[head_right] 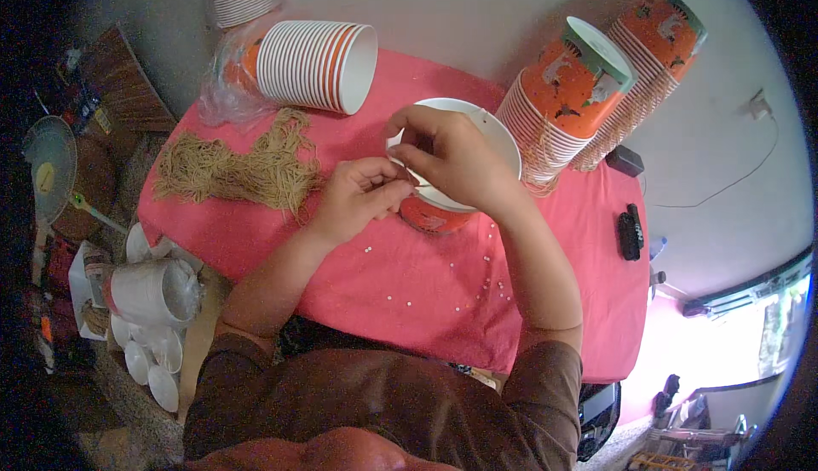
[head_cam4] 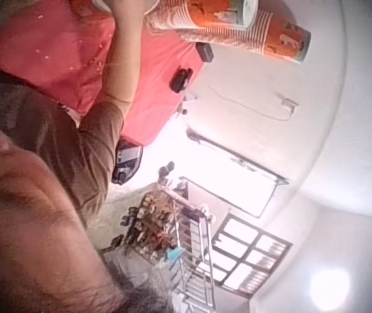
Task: Threading elastic strings through holes in paper cups to assemble them.
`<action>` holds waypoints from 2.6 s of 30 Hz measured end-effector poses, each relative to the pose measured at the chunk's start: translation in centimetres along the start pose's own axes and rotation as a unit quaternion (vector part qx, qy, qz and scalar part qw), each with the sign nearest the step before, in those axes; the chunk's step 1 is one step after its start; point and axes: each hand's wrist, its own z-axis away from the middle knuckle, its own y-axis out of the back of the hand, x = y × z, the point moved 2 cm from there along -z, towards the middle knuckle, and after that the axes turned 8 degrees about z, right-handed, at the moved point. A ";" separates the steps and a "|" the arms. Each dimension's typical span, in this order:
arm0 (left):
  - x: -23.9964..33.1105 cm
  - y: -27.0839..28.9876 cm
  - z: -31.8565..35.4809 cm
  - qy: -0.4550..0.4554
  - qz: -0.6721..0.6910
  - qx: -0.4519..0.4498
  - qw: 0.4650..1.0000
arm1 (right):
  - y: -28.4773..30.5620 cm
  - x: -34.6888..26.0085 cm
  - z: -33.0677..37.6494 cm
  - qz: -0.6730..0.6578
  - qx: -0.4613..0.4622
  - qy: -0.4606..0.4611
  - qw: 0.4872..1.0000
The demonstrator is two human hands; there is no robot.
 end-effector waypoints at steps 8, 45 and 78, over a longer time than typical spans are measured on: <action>-0.5 1.1 -0.1 0.057 0.163 0.043 0.984 | 0.9 0.2 3.0 0.105 0.083 0.110 0.985; 0.2 2.0 1.0 0.069 0.136 -0.023 0.988 | -1.0 -1.6 1.6 0.364 0.052 0.228 0.901; 0.2 2.4 1.0 0.013 0.103 0.024 0.994 | -1.1 -0.8 1.9 0.146 0.118 0.201 0.961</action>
